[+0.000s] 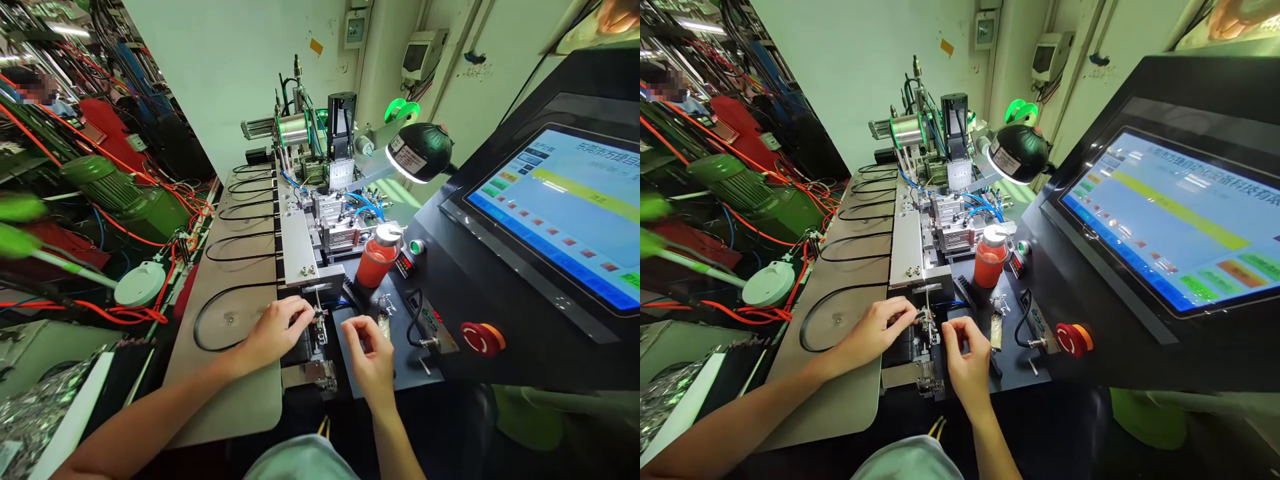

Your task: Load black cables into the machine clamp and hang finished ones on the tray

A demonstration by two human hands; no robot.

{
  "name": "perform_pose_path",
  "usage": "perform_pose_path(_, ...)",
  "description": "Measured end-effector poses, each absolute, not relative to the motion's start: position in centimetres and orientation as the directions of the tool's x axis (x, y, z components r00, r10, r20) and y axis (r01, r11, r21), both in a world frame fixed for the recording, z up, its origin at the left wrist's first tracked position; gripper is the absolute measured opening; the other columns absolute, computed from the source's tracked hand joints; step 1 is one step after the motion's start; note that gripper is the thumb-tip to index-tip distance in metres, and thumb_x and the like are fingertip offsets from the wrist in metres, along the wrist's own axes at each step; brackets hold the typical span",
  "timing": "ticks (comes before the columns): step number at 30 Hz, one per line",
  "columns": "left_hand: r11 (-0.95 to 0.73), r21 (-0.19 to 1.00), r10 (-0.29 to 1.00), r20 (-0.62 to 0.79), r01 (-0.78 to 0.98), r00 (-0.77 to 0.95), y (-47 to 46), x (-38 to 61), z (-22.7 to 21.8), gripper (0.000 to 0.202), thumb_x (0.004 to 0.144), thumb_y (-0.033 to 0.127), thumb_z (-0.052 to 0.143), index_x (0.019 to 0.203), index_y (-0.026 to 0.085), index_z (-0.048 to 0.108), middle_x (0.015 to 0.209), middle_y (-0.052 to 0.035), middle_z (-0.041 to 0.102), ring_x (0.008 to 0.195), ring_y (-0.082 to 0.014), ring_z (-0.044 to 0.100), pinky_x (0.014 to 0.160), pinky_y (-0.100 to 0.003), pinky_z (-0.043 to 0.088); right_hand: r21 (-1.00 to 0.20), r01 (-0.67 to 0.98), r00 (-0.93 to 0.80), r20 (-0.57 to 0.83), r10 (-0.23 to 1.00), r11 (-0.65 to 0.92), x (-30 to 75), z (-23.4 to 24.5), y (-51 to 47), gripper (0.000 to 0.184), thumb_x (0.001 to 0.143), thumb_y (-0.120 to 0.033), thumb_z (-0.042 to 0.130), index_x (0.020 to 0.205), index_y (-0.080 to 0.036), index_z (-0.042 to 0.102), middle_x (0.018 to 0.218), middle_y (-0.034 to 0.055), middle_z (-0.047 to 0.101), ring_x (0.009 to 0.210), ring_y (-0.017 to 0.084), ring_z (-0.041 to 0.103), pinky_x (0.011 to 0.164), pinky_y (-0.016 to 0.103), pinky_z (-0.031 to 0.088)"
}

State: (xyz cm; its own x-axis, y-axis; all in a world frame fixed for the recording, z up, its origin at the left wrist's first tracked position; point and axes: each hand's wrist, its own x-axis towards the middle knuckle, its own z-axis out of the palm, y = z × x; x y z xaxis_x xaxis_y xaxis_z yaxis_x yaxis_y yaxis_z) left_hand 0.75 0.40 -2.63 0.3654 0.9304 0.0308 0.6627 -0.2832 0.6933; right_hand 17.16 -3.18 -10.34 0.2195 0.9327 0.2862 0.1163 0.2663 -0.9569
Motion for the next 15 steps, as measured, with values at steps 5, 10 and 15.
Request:
perform_pose_path(5,-0.215,0.591,0.944,-0.079,0.777,0.321,1.2,0.5,-3.3,0.028,0.091,0.024,0.045,0.070,0.016,0.062,0.071,-0.0004,0.064,0.068,-0.0141,0.056,0.066,-0.025,0.036,-0.977,0.126,0.275,0.202,0.940,0.173,17.8,-11.5,-3.1,0.027,0.089,-0.038,0.057,0.072,-0.017,0.059,0.063,-0.0026,0.053,0.057,0.011,0.049,0.053,0.021,0.039)
perform_pose_path(10,-0.208,0.538,0.947,-0.098,0.817,0.306,1.2,0.7,-3.5,0.030,0.092,0.025,0.043,0.072,0.017,0.065,0.071,-0.0005,0.065,0.066,-0.0142,0.056,0.065,-0.025,0.035,-0.978,0.133,0.263,0.191,0.946,0.160,17.7,-11.7,-3.0,0.028,0.089,-0.040,0.056,0.072,-0.017,0.059,0.063,-0.0021,0.054,0.057,0.012,0.049,0.053,0.022,0.039)
perform_pose_path(15,-0.190,0.487,0.951,-0.124,0.853,0.283,1.3,1.0,-3.2,0.029,0.090,0.024,0.044,0.072,0.017,0.065,0.067,-0.0004,0.063,0.062,-0.0134,0.052,0.061,-0.025,0.031,-0.973,0.145,0.194,0.208,0.959,0.182,17.6,-11.8,-2.6,0.028,0.091,-0.037,0.053,0.072,-0.018,0.057,0.063,-0.0017,0.053,0.057,0.012,0.048,0.054,0.023,0.038)
